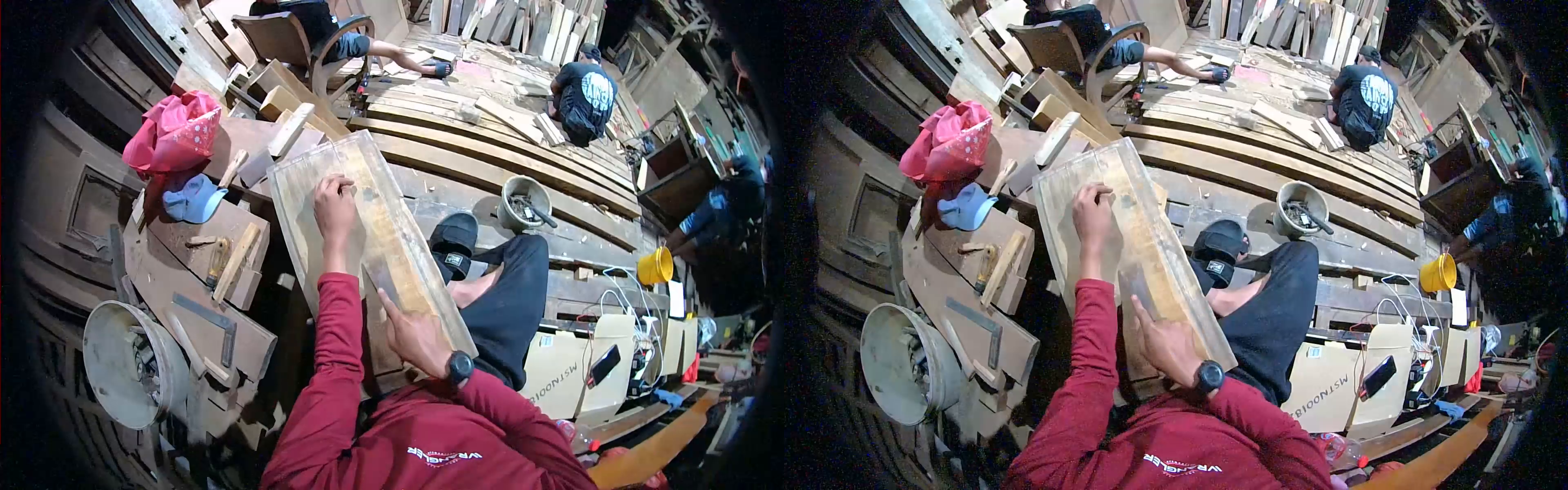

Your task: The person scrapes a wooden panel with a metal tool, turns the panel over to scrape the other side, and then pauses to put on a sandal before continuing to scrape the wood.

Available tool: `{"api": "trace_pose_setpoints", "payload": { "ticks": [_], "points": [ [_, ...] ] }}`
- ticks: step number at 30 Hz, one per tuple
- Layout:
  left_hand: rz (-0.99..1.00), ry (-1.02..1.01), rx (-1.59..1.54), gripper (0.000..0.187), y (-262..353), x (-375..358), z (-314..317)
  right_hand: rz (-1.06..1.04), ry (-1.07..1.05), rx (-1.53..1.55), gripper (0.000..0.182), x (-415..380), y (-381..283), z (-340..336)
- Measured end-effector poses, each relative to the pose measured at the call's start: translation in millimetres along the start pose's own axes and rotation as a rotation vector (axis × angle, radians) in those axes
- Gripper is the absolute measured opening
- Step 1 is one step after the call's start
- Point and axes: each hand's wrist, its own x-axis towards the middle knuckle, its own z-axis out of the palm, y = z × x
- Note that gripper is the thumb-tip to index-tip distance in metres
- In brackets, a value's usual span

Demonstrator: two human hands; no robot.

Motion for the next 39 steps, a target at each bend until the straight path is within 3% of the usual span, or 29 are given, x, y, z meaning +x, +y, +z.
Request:
{"api": "trace_pose_setpoints", "payload": {
  "ticks": [6,9,13,17,21,25,29,36,39],
  "points": [
    [0.002,0.008,0.019,0.010,8.6,-0.3,-8.8,0.029,-0.045,-0.018,0.059,3.6,-13.0,-19.0],
    [0.004,-0.014,0.000,0.010,-0.5,-0.5,-2.4,-0.009,0.065,-0.021,0.055,14.3,1.5,7.8],
    [-0.037,-0.016,0.012,0.011,2.7,2.8,-6.1,0.035,-0.076,-0.026,0.062,6.6,-13.3,-13.5],
    [-0.041,-0.010,-0.023,0.010,0.1,-0.2,-1.3,0.052,0.079,-0.046,0.060,21.0,2.6,19.0],
    [-0.006,0.021,-0.010,0.010,-3.9,6.2,0.0,0.132,-0.089,-0.056,0.056,19.5,-17.7,-23.3],
    [-0.012,0.000,-0.016,0.010,3.1,0.2,-4.7,0.069,0.069,-0.041,0.055,26.4,-6.5,-0.8],
    [0.004,0.029,-0.012,0.007,-2.2,9.8,-1.1,0.098,-0.085,-0.070,0.056,18.5,-14.7,-19.6],
    [0.001,0.007,-0.029,0.008,1.7,3.8,-3.6,0.051,-0.029,-0.048,0.061,19.0,8.8,15.2],
    [-0.002,-0.009,-0.014,0.009,5.1,1.5,-8.7,0.081,-0.062,0.009,0.058,11.8,-11.8,-21.1]
  ]
}}
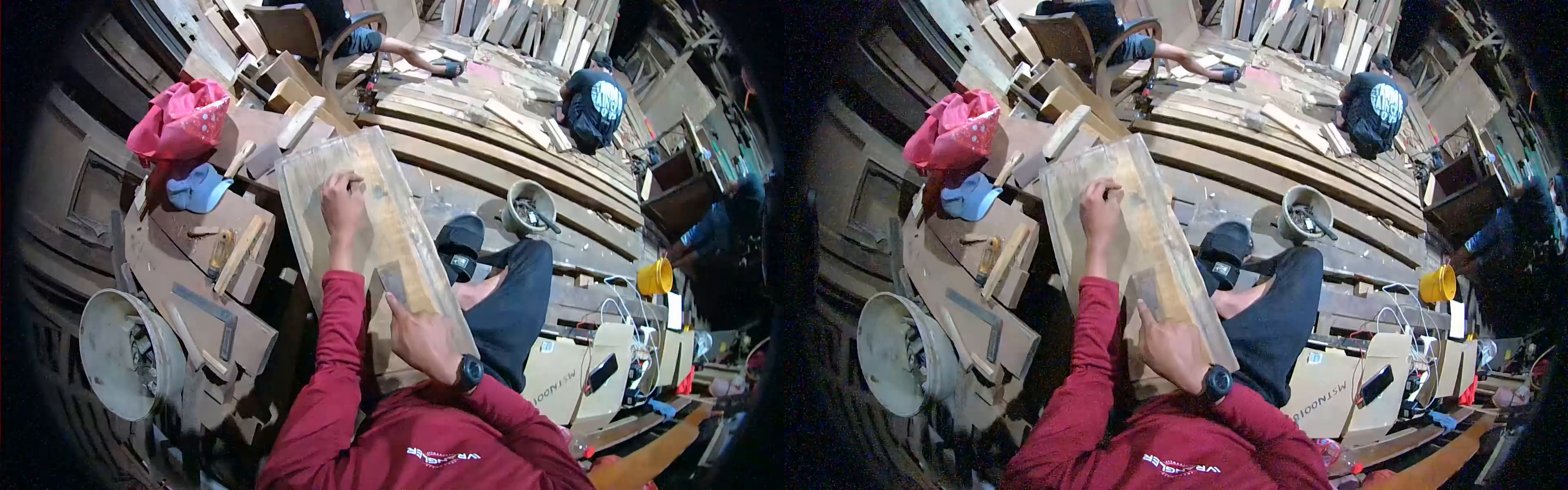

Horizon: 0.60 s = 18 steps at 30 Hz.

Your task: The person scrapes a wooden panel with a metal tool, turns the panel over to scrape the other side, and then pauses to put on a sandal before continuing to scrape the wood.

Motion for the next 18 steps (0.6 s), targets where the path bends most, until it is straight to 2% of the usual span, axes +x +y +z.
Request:
{"api": "trace_pose_setpoints", "payload": {
  "ticks": [4,7,8,12,15,18],
  "points": [
    [-0.011,0.018,-0.015,0.009,-5.2,1.1,6.8,-0.029,0.052,0.007,0.056,1.7,1.5,9.1],
    [0.001,0.024,0.022,0.009,-1.1,-0.2,3.0,-0.049,-0.020,-0.055,0.055,-8.7,-11.1,3.1],
    [0.016,0.021,0.014,0.009,-7.6,0.5,5.9,-0.009,-0.137,-0.031,0.062,-10.5,-13.7,-3.8],
    [0.003,0.015,0.008,0.009,-7.0,0.2,7.0,-0.088,-0.060,0.068,0.063,-9.8,-0.3,8.8],
    [0.014,0.017,0.010,0.009,-7.3,-0.1,7.3,-0.076,0.007,-0.059,0.059,-10.6,0.7,17.7],
    [0.036,0.027,0.039,0.010,-10.1,-0.9,4.6,-0.073,-0.041,-0.029,0.057,-15.4,-3.5,5.2]
  ]
}}
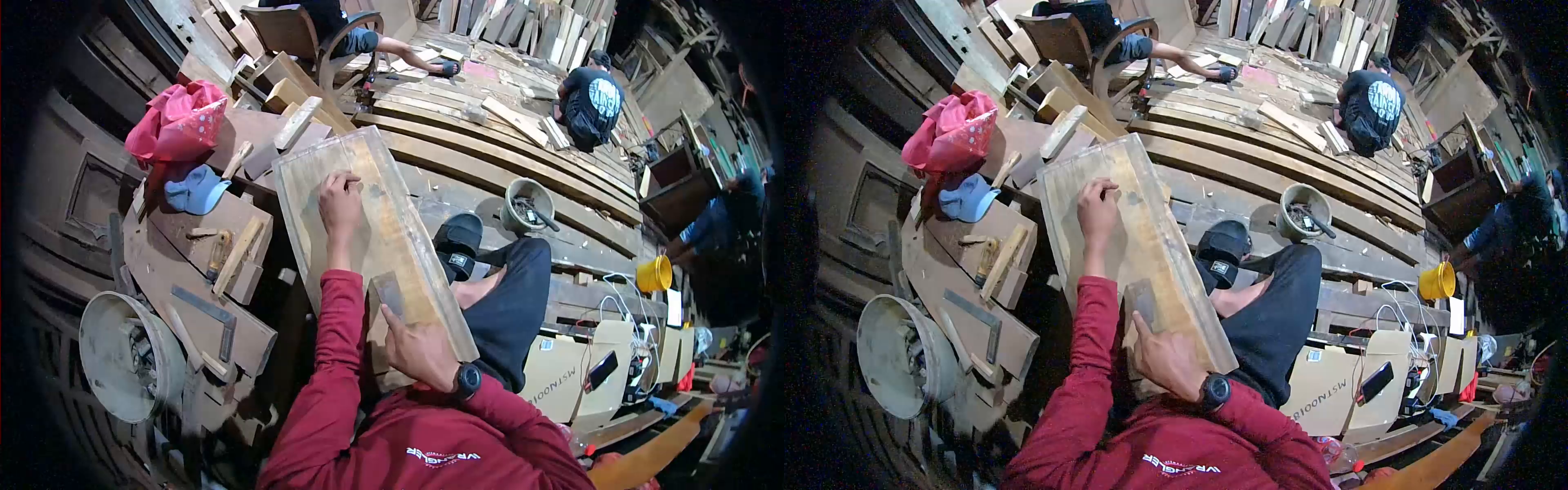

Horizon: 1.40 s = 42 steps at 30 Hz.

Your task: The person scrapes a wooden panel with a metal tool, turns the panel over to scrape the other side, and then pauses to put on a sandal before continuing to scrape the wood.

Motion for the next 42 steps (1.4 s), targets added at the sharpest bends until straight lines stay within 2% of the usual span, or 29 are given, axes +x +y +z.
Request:
{"api": "trace_pose_setpoints", "payload": {
  "ticks": [1,5,6,10,13,14,15,17,20,24,27,28,32,38,42],
  "points": [
    [-0.014,-0.001,-0.003,0.010,3.3,0.1,-1.0,0.007,-0.015,0.008,0.057,-1.0,-1.0,-1.7],
    [-0.075,-0.009,-0.089,0.011,6.5,1.6,0.8,-0.036,0.171,0.086,0.052,9.7,18.1,21.1],
    [-0.025,-0.003,-0.058,0.012,-0.8,2.0,4.8,-0.025,0.143,0.083,0.052,8.1,15.8,17.5],
    [-0.076,-0.019,-0.048,0.010,6.4,1.3,-6.8,0.034,0.097,0.100,0.050,7.0,4.4,-0.7],
    [-0.040,-0.013,-0.043,0.010,4.6,1.6,3.5,-0.023,0.198,0.047,0.047,18.6,17.1,20.5],
    [-0.026,0.004,-0.053,0.010,2.9,3.8,5.3,0.031,0.145,0.129,0.046,8.4,18.8,18.8],
    [-0.023,0.014,-0.055,0.010,-0.7,1.5,3.9,0.062,0.068,0.050,0.050,3.8,5.4,-5.0],
    [-0.055,-0.002,-0.029,0.011,5.5,-1.7,-6.6,0.082,0.035,0.050,0.052,0.3,2.2,-7.9],
    [-0.025,-0.010,-0.037,0.011,2.8,1.8,0.9,0.037,0.135,0.089,0.051,4.0,12.8,15.0],
    [-0.007,0.014,-0.032,0.008,-2.4,1.6,4.2,0.078,-0.029,0.027,0.051,-1.4,0.7,-10.3],
    [-0.051,-0.005,-0.024,0.008,-1.2,0.7,4.6,0.032,0.074,0.103,0.051,2.1,10.1,1.4],
    [-0.109,-0.030,-0.087,0.010,1.7,1.1,3.2,0.033,0.033,0.053,0.061,8.4,14.4,7.2],
    [-0.057,-0.020,-0.035,0.012,-3.1,1.3,4.9,0.038,-0.001,0.115,0.061,1.4,8.4,-6.3],
    [-0.028,-0.015,-0.047,0.012,-5.1,-2.1,8.3,0.063,0.093,0.051,0.054,4.6,15.7,9.3],
    [-0.043,-0.019,-0.041,0.012,-0.9,-1.0,1.0,0.062,0.077,0.061,0.052,2.5,6.5,-11.4]
  ]
}}
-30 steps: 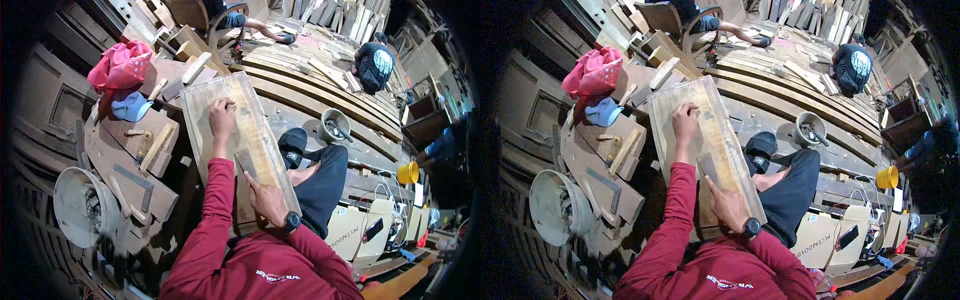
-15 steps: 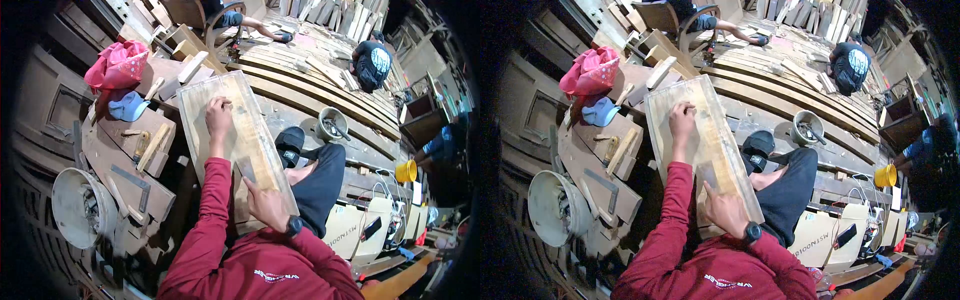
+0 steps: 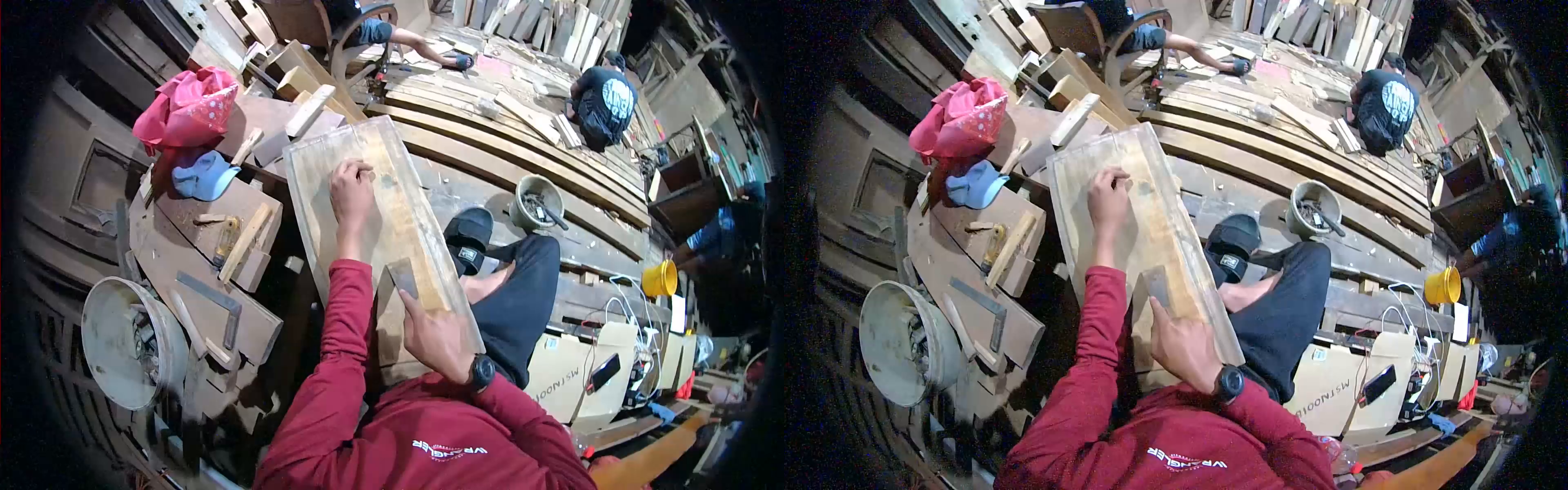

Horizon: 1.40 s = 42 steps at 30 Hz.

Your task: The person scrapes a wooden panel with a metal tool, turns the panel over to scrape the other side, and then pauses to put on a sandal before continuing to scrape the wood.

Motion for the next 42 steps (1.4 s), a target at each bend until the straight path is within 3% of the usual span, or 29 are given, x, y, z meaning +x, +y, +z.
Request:
{"api": "trace_pose_setpoints", "payload": {
  "ticks": [5,10,13,14,17,21,25,29,30,36,40,42],
  "points": [
    [0.037,0.014,0.016,0.011,0.2,3.1,2.1,-0.041,0.001,-0.101,0.053,3.9,18.5,25.9],
    [0.026,0.011,0.013,0.011,5.4,2.1,-0.6,-0.042,-0.037,-0.052,0.067,-1.6,8.0,3.2],
    [0.011,0.011,-0.001,0.011,5.6,3.0,-0.7,0.012,-0.138,-0.129,0.061,1.8,8.6,6.5],
    [0.019,0.003,0.017,0.011,5.5,2.5,-1.9,0.010,-0.071,-0.082,0.054,-2.7,10.4,11.7],
    [-0.034,-0.001,0.000,0.010,9.9,2.2,-3.1,-0.053,-0.006,-0.002,0.061,-5.4,7.7,1.0],
    [0.032,0.000,0.012,0.009,-1.4,4.2,2.5,-0.013,0.010,-0.037,0.056,4.1,19.6,20.1],
    [0.016,0.010,-0.002,0.010,5.1,1.5,-2.0,0.019,-0.106,-0.073,0.066,-4.0,4.1,-3.7],
    [-0.032,-0.013,-0.016,0.008,5.2,3.1,-0.3,-0.051,-0.026,-0.101,0.064,0.5,24.0,28.2],
    [-0.010,-0.009,0.011,0.008,-0.8,2.8,2.6,-0.020,-0.027,-0.059,0.055,-0.1,13.8,16.5],
    [-0.024,-0.024,-0.018,0.009,2.3,2.8,2.9,-0.040,-0.039,0.006,0.057,-3.2,9.8,18.8],
    [0.026,0.007,0.012,0.010,2.5,2.4,0.4,-0.026,-0.194,-0.065,0.058,-7.6,-6.4,-7.8],
    [0.015,0.008,0.000,0.010,3.4,-0.6,-2.1,-0.050,-0.127,0.006,0.059,-10.0,-1.4,2.1]
  ]
}}
